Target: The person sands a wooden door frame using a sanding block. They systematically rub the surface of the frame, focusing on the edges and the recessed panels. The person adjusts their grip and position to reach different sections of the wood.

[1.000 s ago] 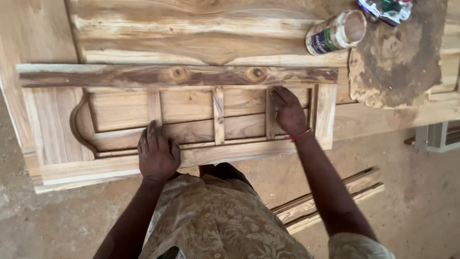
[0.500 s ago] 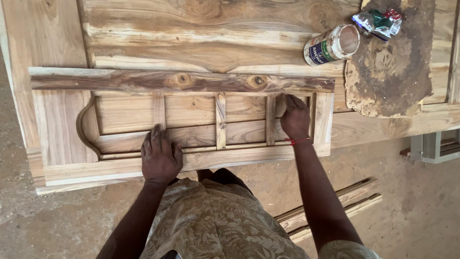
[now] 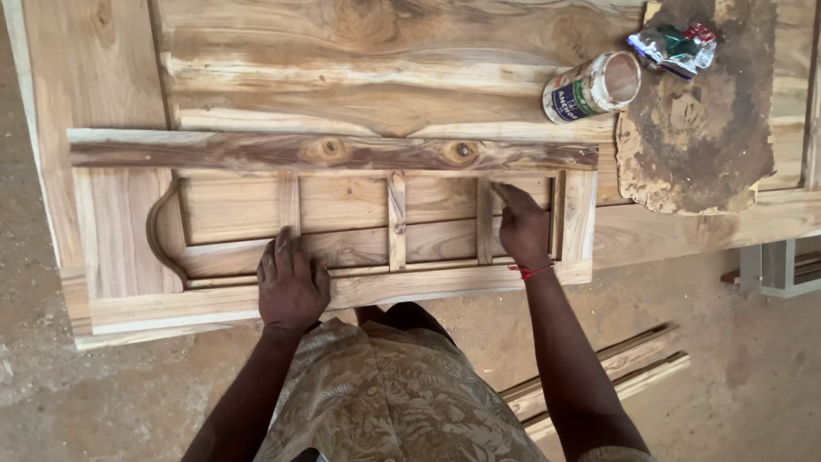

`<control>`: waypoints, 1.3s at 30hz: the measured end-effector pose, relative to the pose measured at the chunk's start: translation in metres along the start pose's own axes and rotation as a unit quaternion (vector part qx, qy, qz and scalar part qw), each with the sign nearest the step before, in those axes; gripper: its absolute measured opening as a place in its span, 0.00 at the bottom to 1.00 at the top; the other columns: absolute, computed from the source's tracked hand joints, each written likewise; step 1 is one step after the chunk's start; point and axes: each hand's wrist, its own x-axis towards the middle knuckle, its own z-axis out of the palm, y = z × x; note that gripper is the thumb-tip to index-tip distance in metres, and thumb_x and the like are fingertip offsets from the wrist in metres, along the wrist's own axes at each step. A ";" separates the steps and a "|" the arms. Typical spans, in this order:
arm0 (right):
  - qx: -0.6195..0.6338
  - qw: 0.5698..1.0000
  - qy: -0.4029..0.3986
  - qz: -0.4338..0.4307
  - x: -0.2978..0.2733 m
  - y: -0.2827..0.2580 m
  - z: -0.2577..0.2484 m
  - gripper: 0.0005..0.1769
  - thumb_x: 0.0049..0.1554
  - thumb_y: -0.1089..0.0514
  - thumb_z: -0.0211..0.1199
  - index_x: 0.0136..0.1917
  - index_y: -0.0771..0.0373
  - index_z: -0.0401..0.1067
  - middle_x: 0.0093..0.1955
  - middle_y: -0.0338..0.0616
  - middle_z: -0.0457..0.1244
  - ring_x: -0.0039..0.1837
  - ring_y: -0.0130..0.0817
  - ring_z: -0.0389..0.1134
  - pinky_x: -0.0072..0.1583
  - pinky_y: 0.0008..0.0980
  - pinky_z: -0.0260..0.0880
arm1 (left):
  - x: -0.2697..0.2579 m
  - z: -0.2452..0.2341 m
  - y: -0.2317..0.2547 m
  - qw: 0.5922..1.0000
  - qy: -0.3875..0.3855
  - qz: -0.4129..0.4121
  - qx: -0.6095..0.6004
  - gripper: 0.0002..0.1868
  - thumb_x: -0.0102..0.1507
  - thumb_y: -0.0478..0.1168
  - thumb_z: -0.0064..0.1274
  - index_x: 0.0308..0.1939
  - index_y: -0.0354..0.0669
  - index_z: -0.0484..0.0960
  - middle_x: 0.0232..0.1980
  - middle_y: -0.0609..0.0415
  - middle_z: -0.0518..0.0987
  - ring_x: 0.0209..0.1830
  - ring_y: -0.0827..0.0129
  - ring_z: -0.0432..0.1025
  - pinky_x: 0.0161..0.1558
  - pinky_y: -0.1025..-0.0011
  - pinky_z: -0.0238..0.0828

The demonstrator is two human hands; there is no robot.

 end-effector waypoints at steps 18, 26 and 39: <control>0.557 0.536 0.333 0.539 0.016 -0.008 0.079 0.15 0.67 0.52 0.56 0.64 0.59 0.68 0.47 0.42 0.67 0.33 0.35 0.69 0.33 0.32 0.62 | 0.005 -0.005 0.007 0.999 0.021 0.015 -0.019 0.31 0.65 0.46 0.50 0.67 0.30 0.70 0.73 0.34 0.65 0.72 0.37 0.61 0.69 0.42 0.59; 0.554 0.515 0.320 0.571 0.013 0.009 0.085 0.13 0.66 0.56 0.56 0.64 0.58 0.68 0.43 0.44 0.66 0.31 0.36 0.67 0.33 0.33 0.64 | 0.005 -0.005 0.006 1.000 0.015 0.014 -0.016 0.30 0.66 0.47 0.49 0.67 0.30 0.70 0.73 0.34 0.65 0.71 0.36 0.61 0.69 0.42 0.59; 0.662 0.551 0.063 0.504 -0.030 -0.078 0.068 0.22 0.62 0.57 0.58 0.68 0.64 0.67 0.55 0.47 0.66 0.44 0.38 0.70 0.46 0.37 0.69 | 0.004 -0.004 0.007 1.000 0.019 0.017 -0.006 0.29 0.66 0.47 0.49 0.65 0.29 0.71 0.72 0.34 0.66 0.71 0.37 0.62 0.68 0.42 0.61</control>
